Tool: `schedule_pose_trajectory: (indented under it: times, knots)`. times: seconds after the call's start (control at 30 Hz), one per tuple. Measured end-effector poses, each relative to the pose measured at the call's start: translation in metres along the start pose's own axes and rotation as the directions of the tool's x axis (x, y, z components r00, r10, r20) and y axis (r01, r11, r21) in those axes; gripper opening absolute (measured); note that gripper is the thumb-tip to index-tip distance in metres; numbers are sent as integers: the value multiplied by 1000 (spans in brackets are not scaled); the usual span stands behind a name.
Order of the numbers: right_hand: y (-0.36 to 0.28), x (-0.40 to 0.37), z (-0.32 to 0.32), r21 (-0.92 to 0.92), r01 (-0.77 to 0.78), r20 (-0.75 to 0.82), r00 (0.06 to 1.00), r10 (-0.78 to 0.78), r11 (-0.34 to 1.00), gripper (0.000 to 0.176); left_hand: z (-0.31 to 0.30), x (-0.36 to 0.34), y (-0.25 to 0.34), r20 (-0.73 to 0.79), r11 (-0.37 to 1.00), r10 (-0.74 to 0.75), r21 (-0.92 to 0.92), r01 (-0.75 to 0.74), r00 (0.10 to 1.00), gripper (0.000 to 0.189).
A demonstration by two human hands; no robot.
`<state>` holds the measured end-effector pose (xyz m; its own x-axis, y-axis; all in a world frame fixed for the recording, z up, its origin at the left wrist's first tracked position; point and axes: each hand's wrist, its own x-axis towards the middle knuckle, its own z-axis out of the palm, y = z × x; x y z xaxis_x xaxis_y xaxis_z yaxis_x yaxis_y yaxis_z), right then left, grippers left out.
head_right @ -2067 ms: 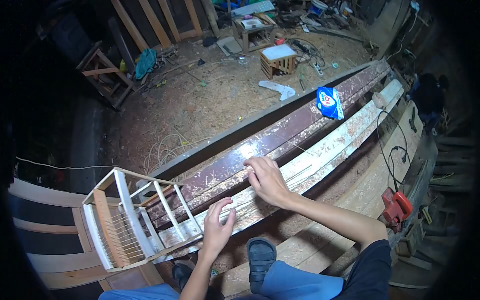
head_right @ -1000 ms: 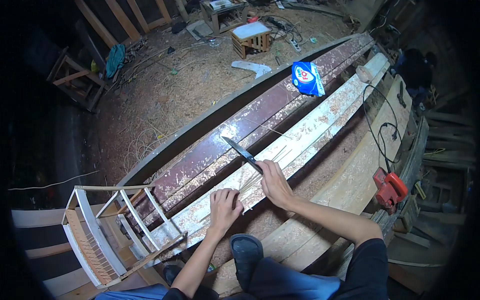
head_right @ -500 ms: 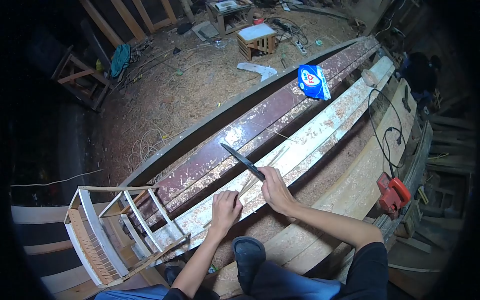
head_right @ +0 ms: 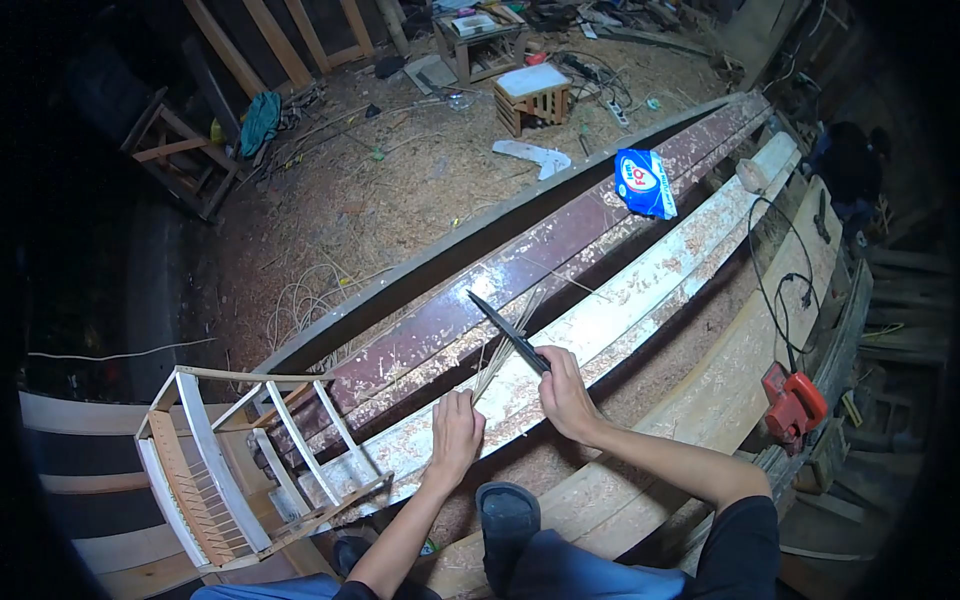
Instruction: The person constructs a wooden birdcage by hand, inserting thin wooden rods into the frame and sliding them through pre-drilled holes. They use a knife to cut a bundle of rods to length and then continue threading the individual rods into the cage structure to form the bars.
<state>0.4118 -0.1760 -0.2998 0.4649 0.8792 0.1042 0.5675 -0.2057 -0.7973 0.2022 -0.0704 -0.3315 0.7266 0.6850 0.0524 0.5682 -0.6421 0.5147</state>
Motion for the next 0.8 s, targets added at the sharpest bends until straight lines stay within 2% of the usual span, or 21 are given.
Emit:
schedule_pose_trajectory:
  times: [0.03, 0.2, 0.3, 0.4, 0.47, 0.63, 0.7, 0.8]
  knots:
    - [-1, 0, 1, 0, 4, 2, 1000, -4, 1000, 44, 1, 0, 1, -21, 1000, 10, 6, -10, 1000, 37]
    - [-3, -2, 5, -10, 9, 15, 1000, -8, 1000, 42, 7, -7, -1, 63, 995, 31, 92, -36, 998, 40]
    - [-5, 0, 7, 19, -11, 11, 1000, 11, 1000, 41, 6, -7, -4, 24, 996, 67, 59, -68, 997, 41]
    - [-12, 2, 6, 39, -31, 9, 999, 31, 999, 40, -3, -5, 0, -11, 999, 24, -37, -24, 1000, 42]
    - [-16, 3, 7, 72, -39, -7, 999, 39, 997, 40, -14, -2, 4, -1, 988, -52, -147, 52, 999, 42]
    - [-22, 5, 13, 138, 11, -38, 999, -6, 990, 40, -31, -1, 8, -48, 977, -151, -158, 142, 987, 40]
    - [-24, 9, 17, 103, 111, -97, 990, -101, 988, 40, -43, 3, 8, -62, 932, -309, -217, 290, 949, 39]
    - [-24, 16, 22, 46, 98, -53, 994, -95, 994, 42, -49, 9, -6, -129, 903, -398, -230, 363, 908, 41]
